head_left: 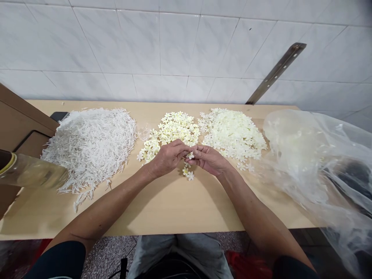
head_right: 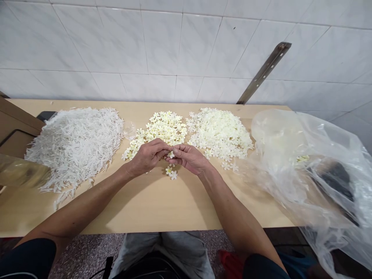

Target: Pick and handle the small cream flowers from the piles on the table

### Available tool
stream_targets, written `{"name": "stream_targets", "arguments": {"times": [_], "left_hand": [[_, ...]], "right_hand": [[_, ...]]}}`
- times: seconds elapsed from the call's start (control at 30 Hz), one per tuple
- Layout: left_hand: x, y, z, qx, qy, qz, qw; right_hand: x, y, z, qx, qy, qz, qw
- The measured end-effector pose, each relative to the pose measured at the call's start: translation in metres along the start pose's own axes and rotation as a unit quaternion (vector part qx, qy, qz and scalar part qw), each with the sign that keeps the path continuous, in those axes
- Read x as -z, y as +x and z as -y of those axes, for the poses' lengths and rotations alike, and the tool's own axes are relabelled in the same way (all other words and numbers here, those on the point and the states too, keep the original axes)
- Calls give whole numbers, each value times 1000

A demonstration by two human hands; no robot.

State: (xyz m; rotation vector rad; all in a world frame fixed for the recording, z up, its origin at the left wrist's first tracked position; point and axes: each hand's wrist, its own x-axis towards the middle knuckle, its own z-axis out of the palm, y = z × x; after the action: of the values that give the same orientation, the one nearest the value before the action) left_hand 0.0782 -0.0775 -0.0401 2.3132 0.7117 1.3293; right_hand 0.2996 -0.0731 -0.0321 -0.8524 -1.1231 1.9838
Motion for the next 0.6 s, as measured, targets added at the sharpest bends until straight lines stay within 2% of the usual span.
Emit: {"name": "stream_targets", "arguments": {"times": [0.33, 0.5, 0.6], "left_hand": [[-1, 1, -1, 7, 2, -8, 1000], [-3, -2, -2, 15, 26, 3, 1000], [-6, -3, -3, 40, 17, -9, 999]], "right_hand": [[-1, 1, 0, -5, -14, -11, 1000], [-7, 1, -4, 21, -34, -21, 999], [-10, 3, -6, 38, -70, -37, 996]]}}
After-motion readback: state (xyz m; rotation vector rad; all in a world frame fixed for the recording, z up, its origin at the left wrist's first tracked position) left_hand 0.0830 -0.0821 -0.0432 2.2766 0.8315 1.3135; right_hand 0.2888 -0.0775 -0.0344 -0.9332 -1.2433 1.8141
